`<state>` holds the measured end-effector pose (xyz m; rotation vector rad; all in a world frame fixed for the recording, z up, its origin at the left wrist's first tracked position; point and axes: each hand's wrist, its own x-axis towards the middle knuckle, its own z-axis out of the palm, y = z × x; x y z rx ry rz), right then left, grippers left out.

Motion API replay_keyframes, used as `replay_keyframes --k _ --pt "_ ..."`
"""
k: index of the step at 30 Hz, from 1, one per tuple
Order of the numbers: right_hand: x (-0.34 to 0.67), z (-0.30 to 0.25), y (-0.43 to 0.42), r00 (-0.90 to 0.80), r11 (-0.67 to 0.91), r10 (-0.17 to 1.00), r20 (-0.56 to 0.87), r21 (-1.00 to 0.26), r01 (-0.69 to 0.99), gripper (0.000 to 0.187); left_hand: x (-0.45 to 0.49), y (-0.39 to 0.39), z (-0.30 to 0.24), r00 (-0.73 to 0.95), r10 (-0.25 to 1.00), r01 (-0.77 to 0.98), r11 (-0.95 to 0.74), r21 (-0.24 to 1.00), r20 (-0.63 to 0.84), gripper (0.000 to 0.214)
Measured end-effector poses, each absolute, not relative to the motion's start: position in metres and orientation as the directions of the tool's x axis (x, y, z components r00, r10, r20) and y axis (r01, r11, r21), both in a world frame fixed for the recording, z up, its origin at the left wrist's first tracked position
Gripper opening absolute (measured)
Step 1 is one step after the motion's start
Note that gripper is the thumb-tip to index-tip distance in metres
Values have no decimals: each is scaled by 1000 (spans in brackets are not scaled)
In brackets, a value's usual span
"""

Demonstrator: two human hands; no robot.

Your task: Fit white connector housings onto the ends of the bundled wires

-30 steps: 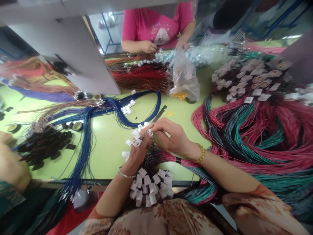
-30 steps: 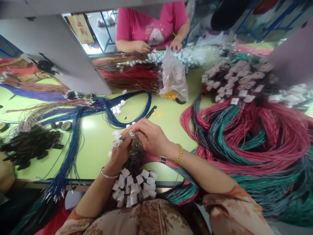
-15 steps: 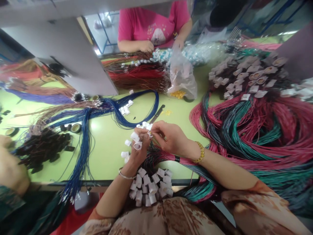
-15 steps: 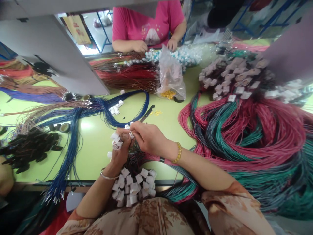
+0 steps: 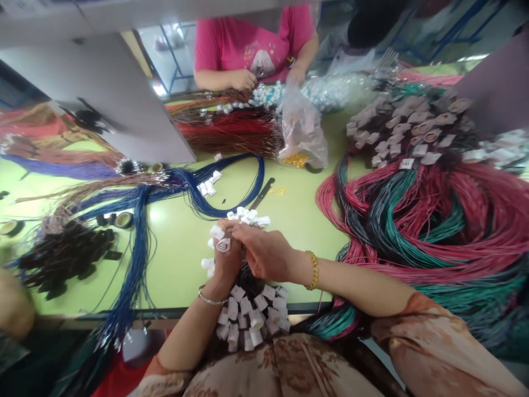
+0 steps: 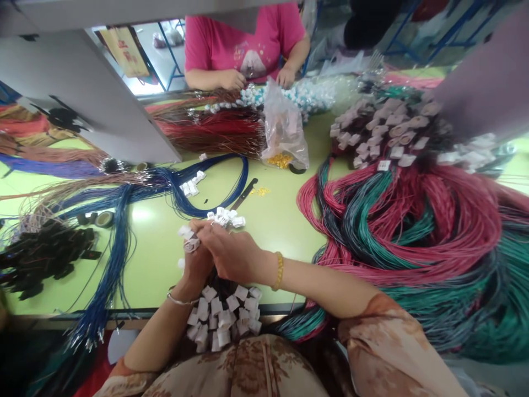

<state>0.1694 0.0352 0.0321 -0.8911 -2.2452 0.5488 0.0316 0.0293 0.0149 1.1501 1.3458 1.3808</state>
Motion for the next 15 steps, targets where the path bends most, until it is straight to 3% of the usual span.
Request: replay_keyframes --k 3,6,8,11,15 --pt "195 33 68 -412 558 825 386 -669 491 23 29 35 21 -147 977 235 -115 965 152 17" --pt "237 29 115 -151 304 949 276 -684 663 20 26 39 23 -179 945 404 -183 896 273 14" --pt "262 20 140 -93 154 987 131 -608 779 18 24 40 21 -196 960 356 -119 927 198 22" --pt "278 4 159 -108 93 994 3 -526 846 17 23 38 18 -110 993 144 -30 989 46 36" --pt "278 -9 162 -94 85 996 10 -534 841 11 29 33 16 -131 983 68 -118 991 126 55"
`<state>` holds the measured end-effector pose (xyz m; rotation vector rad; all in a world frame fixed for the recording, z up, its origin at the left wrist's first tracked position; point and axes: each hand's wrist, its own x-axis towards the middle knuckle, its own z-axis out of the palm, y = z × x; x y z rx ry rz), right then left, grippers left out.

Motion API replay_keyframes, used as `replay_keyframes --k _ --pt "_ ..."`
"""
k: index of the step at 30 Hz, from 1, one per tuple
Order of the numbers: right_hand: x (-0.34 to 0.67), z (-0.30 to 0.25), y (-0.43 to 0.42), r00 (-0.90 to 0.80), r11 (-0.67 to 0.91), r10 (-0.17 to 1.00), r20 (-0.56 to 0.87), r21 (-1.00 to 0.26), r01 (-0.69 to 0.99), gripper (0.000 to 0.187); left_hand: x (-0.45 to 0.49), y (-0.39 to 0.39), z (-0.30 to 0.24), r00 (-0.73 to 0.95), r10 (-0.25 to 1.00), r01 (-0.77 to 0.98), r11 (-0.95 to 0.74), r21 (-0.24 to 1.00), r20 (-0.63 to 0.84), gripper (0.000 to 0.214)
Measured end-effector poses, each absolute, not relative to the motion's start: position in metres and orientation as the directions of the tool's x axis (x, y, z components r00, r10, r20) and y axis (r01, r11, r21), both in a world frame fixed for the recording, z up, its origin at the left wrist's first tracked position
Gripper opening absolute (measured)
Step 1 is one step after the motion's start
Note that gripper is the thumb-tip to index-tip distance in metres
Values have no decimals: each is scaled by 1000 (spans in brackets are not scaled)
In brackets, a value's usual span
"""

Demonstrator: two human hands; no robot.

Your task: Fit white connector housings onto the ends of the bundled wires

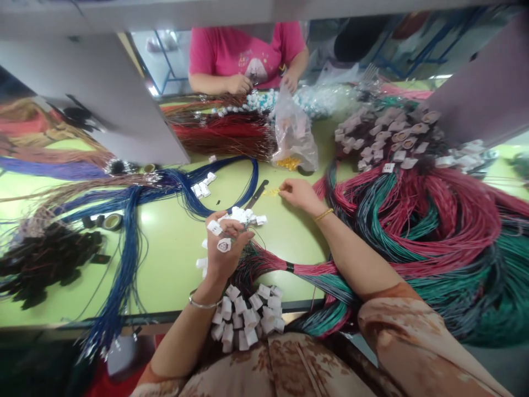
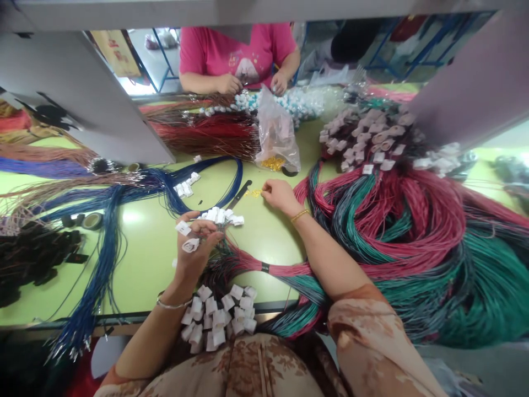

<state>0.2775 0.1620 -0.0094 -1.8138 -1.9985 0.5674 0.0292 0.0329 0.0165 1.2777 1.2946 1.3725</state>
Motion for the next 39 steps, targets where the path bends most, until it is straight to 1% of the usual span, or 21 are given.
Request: replay_keyframes --k 3,5,6,7,8,9,10,11,13,15,17,19,20,23,25,26,28,31,34,36,39 --pt "277 -10 161 -63 69 998 31 -556 828 9 32 31 14 -180 963 113 -182 977 201 52" --pt "277 -8 160 -38 61 998 52 -575 816 9 31 32 14 -209 949 221 -190 957 237 43" --pt "277 -7 159 -17 45 999 51 -624 780 8 30 32 14 -218 941 292 -190 937 258 38" --pt "276 -4 158 9 21 999 39 -704 710 6 29 32 14 -220 933 360 -194 912 285 34" --pt "274 -2 157 30 -7 999 14 -804 595 4 29 32 15 -217 923 412 -207 887 316 32" --pt "272 1 155 41 -35 999 -19 -899 436 6 28 33 16 -213 916 440 -222 870 341 31" --pt "269 5 152 38 -60 998 -52 -966 252 10 28 33 16 -206 915 435 -232 870 347 32" --pt "266 9 149 17 -82 997 -81 -994 78 15 29 32 16 -199 923 394 -232 889 329 33" --pt "259 18 142 -55 -126 991 -118 -979 -158 26 30 33 14 -170 954 226 -204 952 245 38" --pt "252 27 135 -129 -190 979 -160 -941 -279 34 33 33 10 -139 974 46 -172 984 176 48" --pt "245 33 127 -195 -250 962 -193 -908 -335 36 34 33 5 -150 974 -58 -182 981 172 53" --pt "238 37 119 -260 -291 944 -205 -889 -354 36 35 32 2 -186 965 -81 -202 976 185 46" --pt "234 39 115 -293 -304 934 -204 -884 -355 36 34 32 1 -193 961 -57 -211 976 196 41" --pt "223 43 102 -360 -295 919 -162 -888 -352 37 31 31 3 -133 947 154 -273 950 294 35" --pt "216 48 92 -376 -237 922 -96 -907 -349 37 28 32 7 -37 929 313 -338 888 367 39" --pt "213 51 87 -383 -198 922 -58 -921 -335 35 26 32 9 9 924 362 -360 860 383 40" --pt "207 58 76 -396 -100 918 21 -954 -282 29 24 33 12 52 928 388 -359 849 369 41" --pt "202 64 66 -388 98 910 147 -985 -144 15 21 35 16 57 950 327 -309 893 308 41" --pt "201 64 64 -316 348 896 313 -935 61 5 20 36 18 103 961 199 -274 941 258 40" --pt "201 62 64 -302 483 857 418 -856 184 8 21 36 18 117 970 72 -224 972 215 37" --pt "200 62 63 -334 594 795 506 -760 263 12 24 35 18 111 979 -75 -164 984 172 34"
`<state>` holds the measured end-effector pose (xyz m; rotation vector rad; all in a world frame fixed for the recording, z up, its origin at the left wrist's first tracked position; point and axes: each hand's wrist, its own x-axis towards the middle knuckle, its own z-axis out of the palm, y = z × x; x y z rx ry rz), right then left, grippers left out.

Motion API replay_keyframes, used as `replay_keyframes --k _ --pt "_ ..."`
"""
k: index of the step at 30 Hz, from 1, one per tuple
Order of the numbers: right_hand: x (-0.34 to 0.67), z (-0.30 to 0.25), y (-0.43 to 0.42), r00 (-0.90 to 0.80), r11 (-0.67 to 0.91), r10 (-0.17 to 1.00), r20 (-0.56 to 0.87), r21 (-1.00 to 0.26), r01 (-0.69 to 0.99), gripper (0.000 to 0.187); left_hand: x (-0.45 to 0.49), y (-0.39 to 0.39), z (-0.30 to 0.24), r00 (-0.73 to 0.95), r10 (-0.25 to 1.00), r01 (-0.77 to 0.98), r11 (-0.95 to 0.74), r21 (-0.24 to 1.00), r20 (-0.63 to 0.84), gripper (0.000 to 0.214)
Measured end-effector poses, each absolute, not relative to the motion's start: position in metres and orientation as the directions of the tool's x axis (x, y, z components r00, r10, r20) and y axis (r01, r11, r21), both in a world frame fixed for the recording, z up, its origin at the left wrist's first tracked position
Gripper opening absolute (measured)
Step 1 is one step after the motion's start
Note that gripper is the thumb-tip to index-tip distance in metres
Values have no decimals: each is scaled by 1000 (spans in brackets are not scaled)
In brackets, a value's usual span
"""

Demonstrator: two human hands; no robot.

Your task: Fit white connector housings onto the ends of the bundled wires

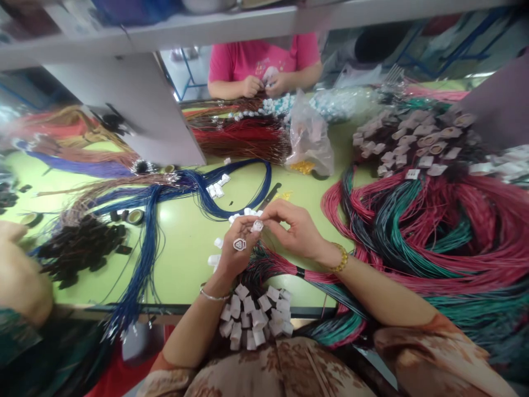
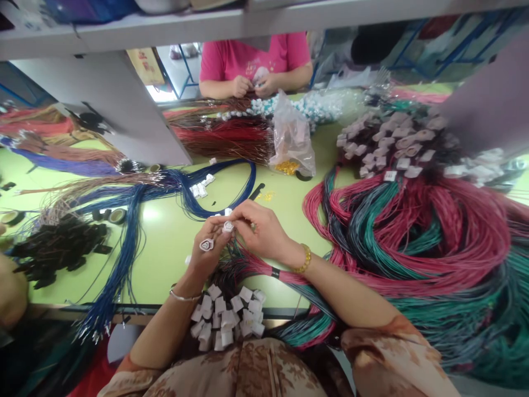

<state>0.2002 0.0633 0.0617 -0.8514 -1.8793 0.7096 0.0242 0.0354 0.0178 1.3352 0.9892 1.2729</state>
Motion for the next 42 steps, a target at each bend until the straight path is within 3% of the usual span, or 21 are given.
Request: replay_keyframes --k 7,16,22,25,27,31,33,35,38,42 --pt "200 67 56 -353 604 791 500 -731 317 9 25 35 18 92 982 -70 -158 985 164 32" --pt "201 65 58 -465 678 733 497 -591 436 18 28 33 17 -9 976 116 -216 970 218 22" --pt "192 56 49 -418 596 799 432 -658 460 17 30 30 23 -93 964 270 -216 938 249 15" --pt "179 47 42 -452 659 747 487 -629 411 32 26 32 22 -168 956 326 -175 929 240 12" --pt "178 40 48 -473 680 724 502 -635 366 31 23 36 22 -163 959 349 -161 923 230 13" --pt "213 28 94 -312 486 873 375 -726 488 18 20 40 24 -134 953 368 -209 906 273 19" --pt "240 20 122 -147 321 942 302 -680 659 17 21 38 27 -146 959 303 -189 934 241 26" --pt "262 10 143 -99 186 980 175 -598 780 15 22 36 29 -139 975 227 -136 964 171 28" --pt "273 -4 158 -94 124 992 83 -529 840 10 23 34 29 -94 990 167 -87 982 104 39" --pt "267 -15 161 -73 98 995 66 -540 836 9 27 32 28 -40 994 63 -104 993 106 62"
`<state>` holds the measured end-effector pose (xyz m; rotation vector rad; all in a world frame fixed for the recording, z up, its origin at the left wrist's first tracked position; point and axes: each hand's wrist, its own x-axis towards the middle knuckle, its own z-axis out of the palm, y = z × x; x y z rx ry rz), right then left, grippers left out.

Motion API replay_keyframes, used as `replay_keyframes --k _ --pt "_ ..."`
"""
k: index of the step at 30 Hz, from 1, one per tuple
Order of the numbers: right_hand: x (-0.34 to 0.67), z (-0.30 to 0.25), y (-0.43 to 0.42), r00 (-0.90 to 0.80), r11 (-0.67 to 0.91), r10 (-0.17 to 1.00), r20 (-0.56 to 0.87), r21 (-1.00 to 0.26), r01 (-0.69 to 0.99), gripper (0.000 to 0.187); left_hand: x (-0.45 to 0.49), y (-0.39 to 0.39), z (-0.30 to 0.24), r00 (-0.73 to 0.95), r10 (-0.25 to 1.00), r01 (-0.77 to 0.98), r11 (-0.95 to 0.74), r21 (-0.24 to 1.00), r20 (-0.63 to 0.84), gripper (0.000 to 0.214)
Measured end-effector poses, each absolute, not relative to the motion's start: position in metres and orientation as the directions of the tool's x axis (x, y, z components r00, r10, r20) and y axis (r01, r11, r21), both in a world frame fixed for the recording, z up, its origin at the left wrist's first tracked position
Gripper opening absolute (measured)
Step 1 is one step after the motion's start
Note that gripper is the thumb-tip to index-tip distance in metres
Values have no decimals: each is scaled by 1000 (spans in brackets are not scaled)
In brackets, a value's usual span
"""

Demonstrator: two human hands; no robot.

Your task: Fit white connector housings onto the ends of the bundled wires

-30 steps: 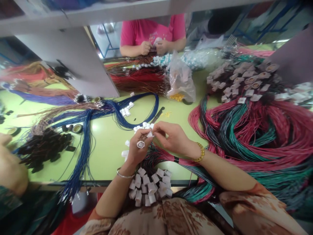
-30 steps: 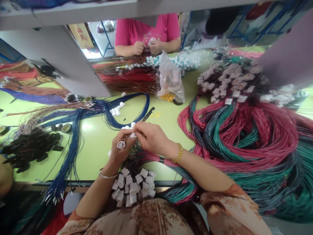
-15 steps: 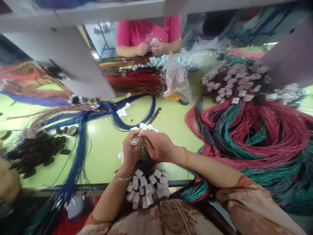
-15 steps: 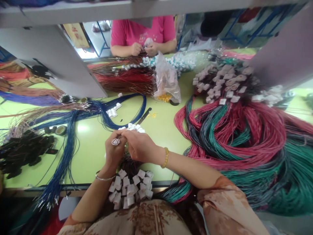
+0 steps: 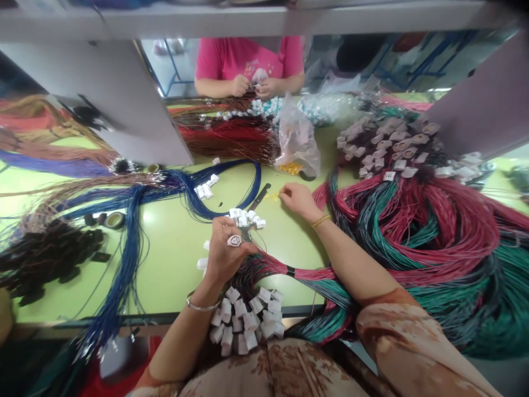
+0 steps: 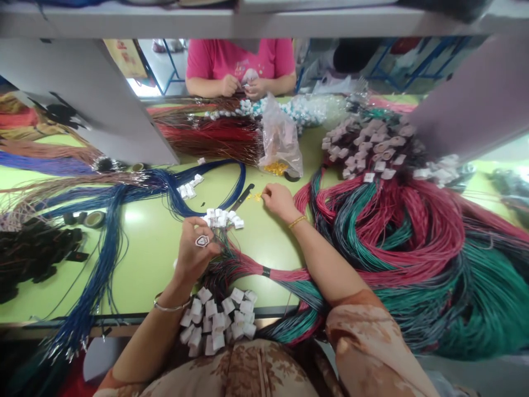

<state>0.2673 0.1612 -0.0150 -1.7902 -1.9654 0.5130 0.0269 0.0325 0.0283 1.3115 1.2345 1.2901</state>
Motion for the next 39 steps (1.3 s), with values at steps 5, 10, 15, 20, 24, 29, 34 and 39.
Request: replay_keyframes --k 5,10,15,20,24,29,34,39 --pt "271 -14 162 -18 47 999 52 -637 769 10 26 30 26 -131 964 126 -215 968 231 68" --pt "273 -10 158 1 -105 994 -112 -921 376 23 22 33 23 -146 979 26 -138 990 141 43" --pt "262 -1 150 -55 -202 977 -204 -979 37 39 25 38 21 -69 993 -188 -109 976 97 48" --pt "247 22 131 -183 -223 966 -184 -949 -221 43 24 38 19 -14 998 -234 -64 970 63 33" --pt "229 45 103 -292 -82 956 -25 -979 -184 38 22 35 21 96 995 -261 43 964 -18 34" --pt "207 61 70 -358 275 904 233 -959 72 10 25 32 25 120 989 -287 117 951 -86 37" --pt "195 58 62 -402 703 697 594 -678 216 16 27 30 29 162 981 -336 154 929 -104 36" --pt "193 55 60 -402 751 653 642 -618 233 19 27 30 31 206 974 -346 160 925 -92 37"
